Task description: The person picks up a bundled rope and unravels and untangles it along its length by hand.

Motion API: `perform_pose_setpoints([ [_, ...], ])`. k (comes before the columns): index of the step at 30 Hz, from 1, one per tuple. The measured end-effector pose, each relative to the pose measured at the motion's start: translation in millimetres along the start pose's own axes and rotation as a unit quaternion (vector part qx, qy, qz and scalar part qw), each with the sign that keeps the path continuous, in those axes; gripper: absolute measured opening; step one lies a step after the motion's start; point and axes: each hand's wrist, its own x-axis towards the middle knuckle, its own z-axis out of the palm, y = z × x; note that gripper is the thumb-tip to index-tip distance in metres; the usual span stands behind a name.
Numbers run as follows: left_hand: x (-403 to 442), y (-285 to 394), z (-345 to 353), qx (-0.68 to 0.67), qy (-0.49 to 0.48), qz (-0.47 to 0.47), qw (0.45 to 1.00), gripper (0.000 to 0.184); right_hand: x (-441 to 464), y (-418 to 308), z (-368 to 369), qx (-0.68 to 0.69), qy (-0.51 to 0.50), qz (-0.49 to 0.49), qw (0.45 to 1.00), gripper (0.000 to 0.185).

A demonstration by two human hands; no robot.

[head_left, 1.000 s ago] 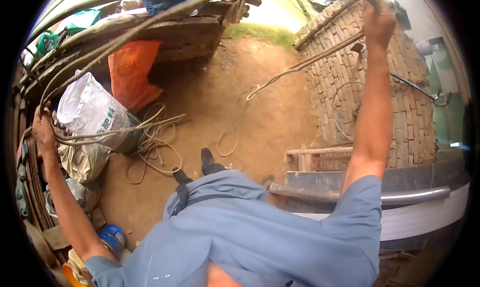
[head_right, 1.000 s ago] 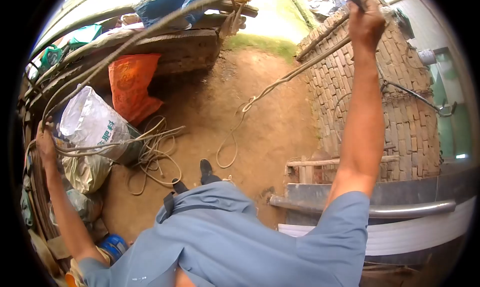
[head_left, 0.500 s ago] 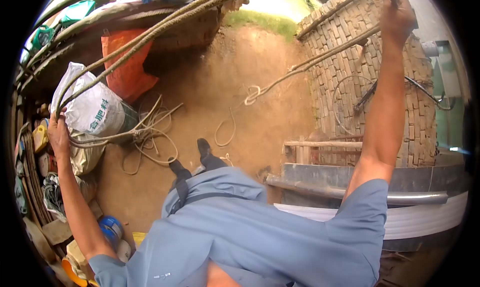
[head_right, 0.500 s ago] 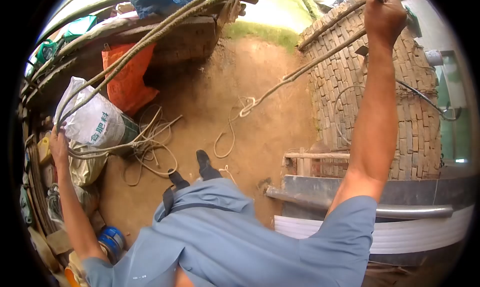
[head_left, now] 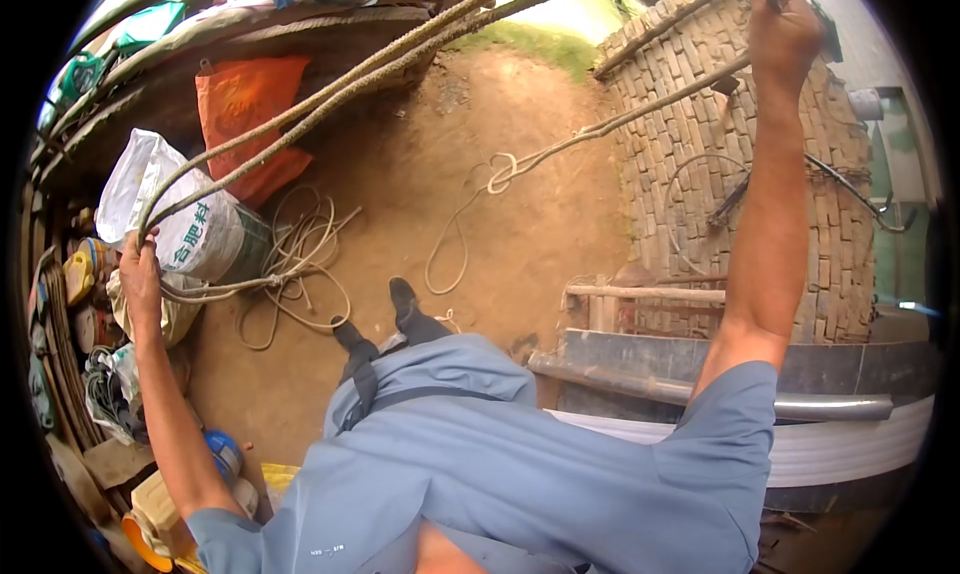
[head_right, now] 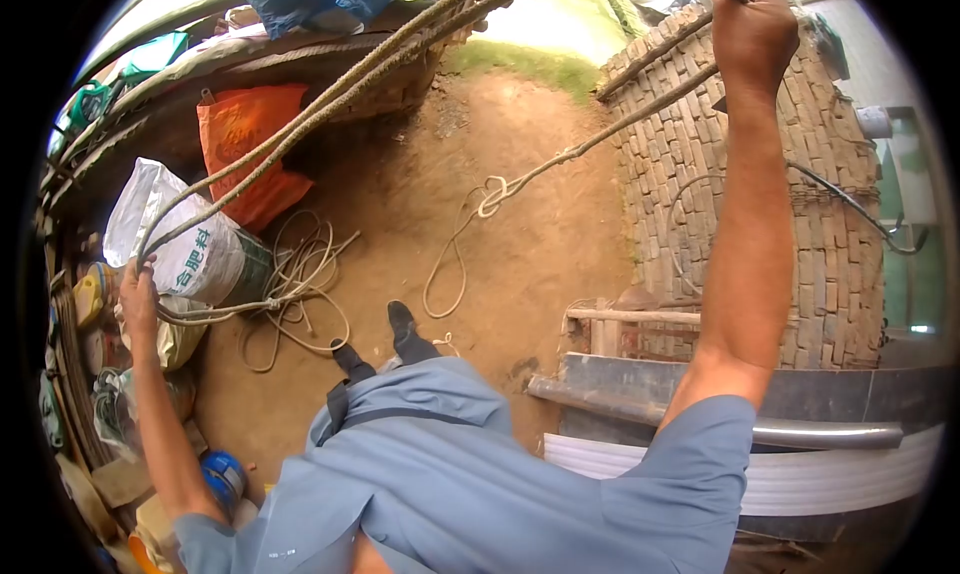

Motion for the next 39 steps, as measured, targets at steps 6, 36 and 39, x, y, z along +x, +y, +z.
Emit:
perform_pose_setpoints([
  [6,-6.0,-10.9,1.2,-0.023,0.008,-0.012,1.0,0.025,3.1,-7.4,12.1,-0.003,0.014,-0.003,1.0,0.015],
  [36,2.3,68.1,-69.8,-0.109,0.046,-0.046,0.992,0.024,-85.7,35.5,75.1,-0.053,-0.147,0.108,0.982,0.018],
  [39,2.3,95.8,-82.6,-0.118,0.04,-0.012,0.992,0.022,-120.0,32.7,82.0,-0.06,-0.249,0.251,0.934,0.017],
])
